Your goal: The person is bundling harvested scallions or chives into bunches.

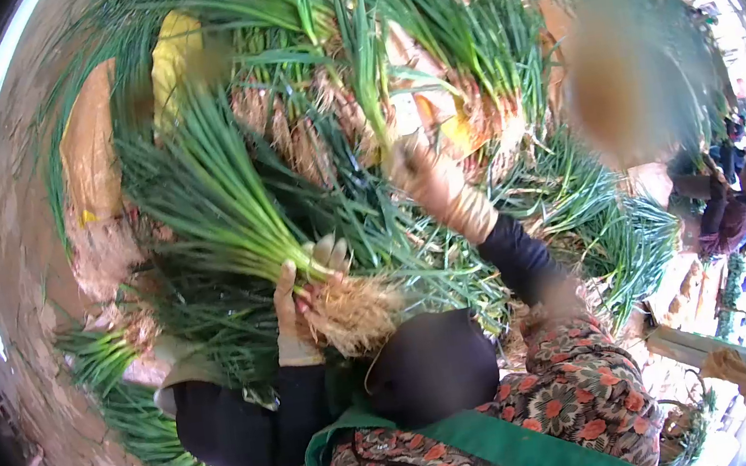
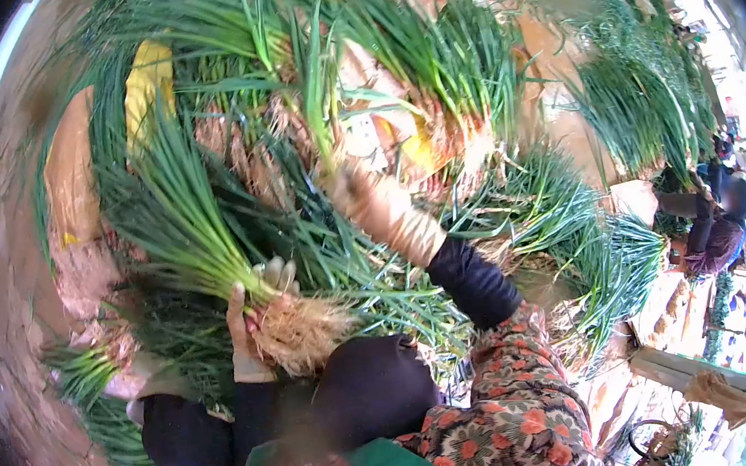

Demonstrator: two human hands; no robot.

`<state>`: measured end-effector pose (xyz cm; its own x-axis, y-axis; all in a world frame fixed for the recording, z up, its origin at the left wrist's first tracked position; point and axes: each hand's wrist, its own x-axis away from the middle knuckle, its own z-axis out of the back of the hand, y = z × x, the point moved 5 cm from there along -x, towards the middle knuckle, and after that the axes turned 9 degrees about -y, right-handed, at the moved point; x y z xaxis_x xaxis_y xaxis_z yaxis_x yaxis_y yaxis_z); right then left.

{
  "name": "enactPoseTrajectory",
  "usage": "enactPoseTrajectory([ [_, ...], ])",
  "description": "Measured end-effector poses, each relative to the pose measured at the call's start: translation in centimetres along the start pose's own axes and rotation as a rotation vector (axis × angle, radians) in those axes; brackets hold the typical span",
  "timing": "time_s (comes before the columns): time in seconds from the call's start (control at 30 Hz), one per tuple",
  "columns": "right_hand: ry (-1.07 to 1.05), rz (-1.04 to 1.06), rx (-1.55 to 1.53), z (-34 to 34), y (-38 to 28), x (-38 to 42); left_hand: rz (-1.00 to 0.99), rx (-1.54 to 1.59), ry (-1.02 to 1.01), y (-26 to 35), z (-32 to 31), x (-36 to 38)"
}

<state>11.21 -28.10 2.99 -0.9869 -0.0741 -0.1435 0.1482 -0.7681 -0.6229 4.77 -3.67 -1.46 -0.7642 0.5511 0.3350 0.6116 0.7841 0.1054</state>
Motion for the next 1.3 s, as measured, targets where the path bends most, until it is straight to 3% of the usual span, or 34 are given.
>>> enactPoseTrajectory([
  [0.03,-0.053,0.078,0.016,-1.3,-3.3,1.7,-0.014,-0.022,-0.023,0.0,-1.5,-0.2],
  [0.07,-0.207,0.154,0.115,-2.7,-6.1,3.0,0.010,-0.099,-0.019,0.4,0.5,-0.2],
  [0.13,-0.449,0.207,0.017,-5.5,-9.0,5.6,0.023,-0.200,0.086,1.1,3.1,0.4],
  [0.17,-0.536,0.177,-0.175,-6.4,-9.5,6.6,-0.013,-0.159,0.063,1.0,0.7,0.6],
  [0.2,-0.699,0.071,-0.023,-7.7,-8.6,7.1,0.038,-0.159,0.045,1.2,1.0,1.1],
  [0.23,-0.675,0.078,-0.281,-6.6,-9.4,6.3,0.037,-0.177,-0.004,1.2,0.1,1.7],
  [0.33,-1.098,0.002,-0.698,-6.2,-7.6,6.2,-0.072,-0.021,0.012,0.3,0.6,2.1],
  [0.37,-1.061,-0.353,-0.916,-7.4,-5.7,7.2,-0.055,-0.011,-0.003,0.3,0.5,2.5],
  [0.47,-1.080,-0.440,-1.181,-10.5,-6.0,7.6,-0.028,-0.003,-0.048,0.4,0.1,3.1],
  [0.53,-0.958,-0.371,-1.368,-14.9,-6.7,5.6,0.009,-0.004,-0.081,0.5,0.7,3.3],
  [0.63,-0.611,-0.676,-1.570,-14.7,-10.3,1.1,0.019,-0.037,-0.040,0.6,3.3,3.5],
  [0.67,-0.579,-0.646,-1.659,-20.1,-6.9,0.2,0.022,-0.069,-0.039,1.0,3.7,3.8],
  [0.77,-0.422,-0.629,-1.739,-18.6,-8.5,1.0,-0.014,-0.152,-0.084,2.0,3.0,4.9],
  [0.83,-0.399,-0.743,-1.738,-17.9,-7.9,2.2,-0.045,-0.094,-0.087,1.9,2.3,5.3],
  [0.9,-0.175,-0.676,-2.036,-17.4,-8.8,3.3,-0.065,0.064,-0.044,1.2,1.9,5.4],
  [0.93,-0.250,-0.634,-2.286,-17.4,-8.8,3.4,-0.111,0.097,0.040,1.2,1.5,5.6],
  [0.97,-0.329,-0.577,-2.536,-16.6,-9.2,2.9,-0.094,0.202,-0.045,1.0,1.2,5.7],
  [1.0,-0.321,-0.648,-2.513,-16.0,-8.6,2.4,-0.080,0.305,-0.131,1.0,1.1,5.8],
  [1.03,-0.204,-0.711,-2.274,-14.0,-8.1,1.5,-0.067,0.409,-0.216,1.0,1.0,6.1],
  [1.1,-0.051,-0.513,-2.088,-12.0,-5.5,0.5,-0.077,0.455,-0.387,1.7,1.6,6.5],
  [1.13,-0.075,-0.639,-1.714,-11.7,-5.3,0.6,-0.066,0.464,-0.368,1.8,1.3,6.7],
  [1.23,-0.689,-0.775,-1.513,-13.6,-10.9,1.9,-0.028,0.318,-0.343,1.7,1.2,7.1],
  [1.3,-0.649,-0.716,-1.153,-15.4,-12.4,1.5,-0.014,0.230,-0.221,1.5,1.4,7.3],
])
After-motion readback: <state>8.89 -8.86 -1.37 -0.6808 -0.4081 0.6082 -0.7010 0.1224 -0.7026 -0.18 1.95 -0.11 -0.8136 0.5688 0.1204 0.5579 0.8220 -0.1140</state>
